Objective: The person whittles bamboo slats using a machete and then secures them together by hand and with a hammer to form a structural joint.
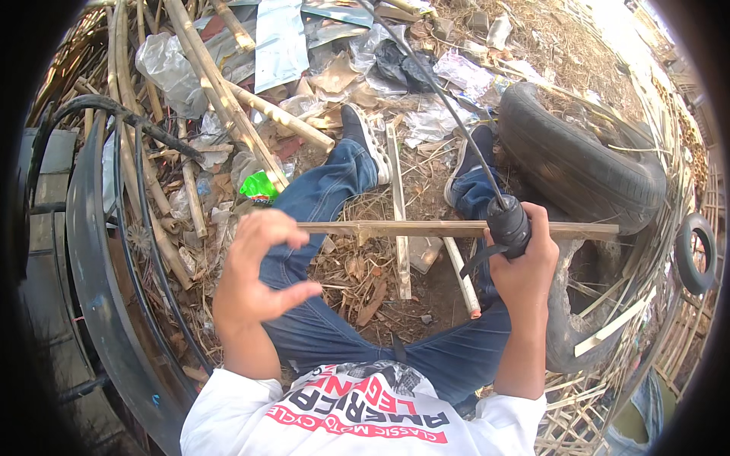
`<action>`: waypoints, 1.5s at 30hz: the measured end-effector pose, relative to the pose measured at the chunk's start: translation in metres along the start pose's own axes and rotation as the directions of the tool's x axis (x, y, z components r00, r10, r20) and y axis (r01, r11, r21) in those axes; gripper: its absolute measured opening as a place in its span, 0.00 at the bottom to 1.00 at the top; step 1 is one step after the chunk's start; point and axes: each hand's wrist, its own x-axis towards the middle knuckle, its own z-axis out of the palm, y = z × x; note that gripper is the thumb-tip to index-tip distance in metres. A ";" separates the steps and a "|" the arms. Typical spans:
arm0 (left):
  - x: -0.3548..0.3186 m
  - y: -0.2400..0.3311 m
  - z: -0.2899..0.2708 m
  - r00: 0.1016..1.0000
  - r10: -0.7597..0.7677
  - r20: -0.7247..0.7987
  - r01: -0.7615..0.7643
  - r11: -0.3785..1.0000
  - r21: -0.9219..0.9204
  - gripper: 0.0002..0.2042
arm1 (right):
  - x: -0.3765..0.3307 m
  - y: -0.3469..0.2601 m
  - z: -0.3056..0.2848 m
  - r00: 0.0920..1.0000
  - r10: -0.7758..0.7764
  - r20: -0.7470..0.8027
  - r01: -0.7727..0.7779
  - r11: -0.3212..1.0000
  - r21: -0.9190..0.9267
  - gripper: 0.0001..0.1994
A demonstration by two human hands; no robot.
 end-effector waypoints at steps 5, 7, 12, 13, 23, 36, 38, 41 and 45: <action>0.021 -0.069 0.065 0.866 0.061 0.497 -0.064 0.998 -0.012 0.40 | 0.013 0.002 -0.015 0.992 -0.022 0.128 0.026 0.999 -0.032 0.21; 0.034 -0.064 0.085 0.700 -0.021 0.714 0.112 0.990 -0.080 0.35 | 0.012 0.007 -0.019 0.976 -0.031 0.215 0.035 0.999 -0.018 0.22; 0.021 -0.058 0.133 0.410 0.215 0.886 0.339 0.866 -0.367 0.19 | 0.017 0.009 -0.036 0.972 -0.028 0.232 0.034 0.999 -0.020 0.21; 0.016 -0.055 0.135 0.404 0.218 0.889 0.341 0.865 -0.367 0.19 | 0.020 0.009 -0.039 0.973 -0.021 0.232 0.027 0.999 -0.023 0.21; 0.010 -0.019 0.132 0.410 0.221 0.885 0.781 0.416 -0.465 0.15 | 0.002 0.028 -0.027 0.975 -0.218 -0.045 0.211 0.970 -0.121 0.27; 0.002 0.053 0.124 0.681 -0.049 0.730 0.662 0.469 -0.585 0.15 | -0.042 0.013 -0.005 0.921 -0.331 0.208 0.373 0.901 -0.220 0.28; -0.003 0.056 0.125 0.700 -0.037 0.713 0.626 0.512 -0.588 0.16 | -0.042 0.016 -0.009 0.910 -0.325 0.257 0.383 0.896 -0.224 0.29; -0.009 0.057 0.127 0.734 -0.012 0.680 0.557 0.585 -0.590 0.19 | -0.037 0.019 -0.017 0.880 -0.339 0.332 0.427 0.871 -0.242 0.30; -0.014 0.062 0.131 0.756 0.002 0.655 0.531 0.584 -0.614 0.17 | -0.025 0.029 -0.018 0.836 -0.428 0.345 0.525 0.808 -0.269 0.32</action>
